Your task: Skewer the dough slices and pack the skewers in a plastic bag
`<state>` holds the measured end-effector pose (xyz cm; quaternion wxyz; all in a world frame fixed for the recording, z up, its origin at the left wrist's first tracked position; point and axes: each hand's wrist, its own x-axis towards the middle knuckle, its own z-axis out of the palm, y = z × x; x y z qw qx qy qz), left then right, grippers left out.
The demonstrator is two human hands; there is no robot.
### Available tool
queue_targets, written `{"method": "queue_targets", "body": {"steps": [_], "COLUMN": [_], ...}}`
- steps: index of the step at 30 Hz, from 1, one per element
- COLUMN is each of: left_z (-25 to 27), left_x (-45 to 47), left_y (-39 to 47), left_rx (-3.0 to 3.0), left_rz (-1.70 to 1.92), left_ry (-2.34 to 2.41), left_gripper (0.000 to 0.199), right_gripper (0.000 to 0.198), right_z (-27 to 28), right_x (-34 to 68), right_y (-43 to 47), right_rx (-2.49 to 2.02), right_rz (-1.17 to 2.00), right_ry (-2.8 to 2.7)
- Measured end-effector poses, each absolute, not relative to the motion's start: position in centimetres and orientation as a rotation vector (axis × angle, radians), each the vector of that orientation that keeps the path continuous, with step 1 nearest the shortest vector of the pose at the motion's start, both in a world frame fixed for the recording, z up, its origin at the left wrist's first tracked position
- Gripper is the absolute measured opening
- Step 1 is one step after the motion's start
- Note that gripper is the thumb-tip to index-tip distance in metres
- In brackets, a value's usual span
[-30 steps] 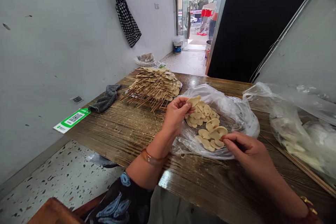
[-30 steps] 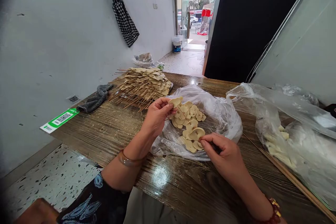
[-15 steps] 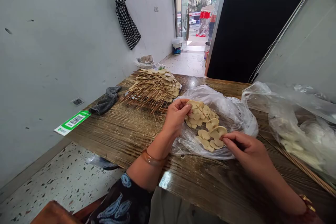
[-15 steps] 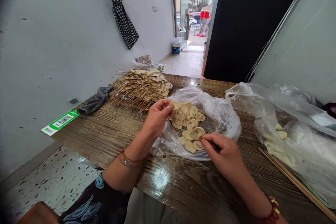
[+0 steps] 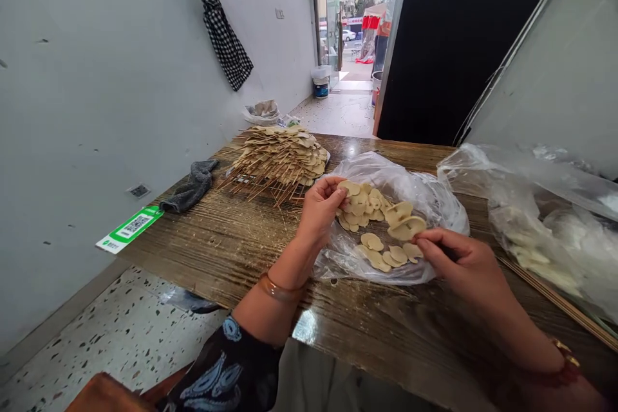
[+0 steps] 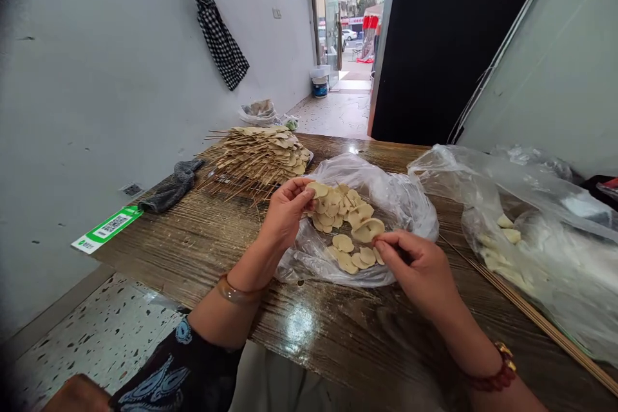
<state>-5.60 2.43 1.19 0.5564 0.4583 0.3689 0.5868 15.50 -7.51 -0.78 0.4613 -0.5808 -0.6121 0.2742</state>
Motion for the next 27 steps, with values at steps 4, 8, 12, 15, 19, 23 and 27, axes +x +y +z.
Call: {"method": "queue_targets", "body": {"steps": [4, 8, 12, 15, 19, 23, 27], "left_z": [1.1, 0.5, 0.3, 1.6, 5.4, 8.4, 8.5], "left_x": [-4.7, -3.4, -2.9, -2.5, 0.3, 7.1, 14.0], "left_y": [1.9, 1.4, 1.0, 1.0, 0.3, -0.8, 0.3], "left_rx": [1.210, 1.346, 1.479, 1.476, 1.578, 1.690, 1.704], "left_rz": [1.272, 1.005, 0.879, 1.000, 0.933, 0.782, 0.730], "left_ry": [0.884, 0.856, 0.899, 0.919, 0.835, 0.658, 0.589], "left_gripper": [0.024, 0.028, 0.028, 0.031, 0.028, 0.023, 0.023], "right_gripper": [0.024, 0.027, 0.025, 0.024, 0.024, 0.021, 0.022], "right_z": [-1.0, -1.3, -1.2, -1.4, -2.0, -2.1, -2.0], "right_x": [16.4, 16.9, 16.7, 16.6, 16.7, 16.8, 17.1], "right_y": [-7.0, -6.2, -5.5, -4.6, -3.7, -3.6, -3.5], "right_rx": [-1.452, -1.424, -1.377, -1.335, -1.307, -1.288, -1.314], "right_rz": [0.690, 0.705, 0.642, 0.678, 0.661, 0.645, 0.629], "right_ry": [-1.326, -1.217, -1.241, -1.266, -1.281, -1.305, -1.299]}}
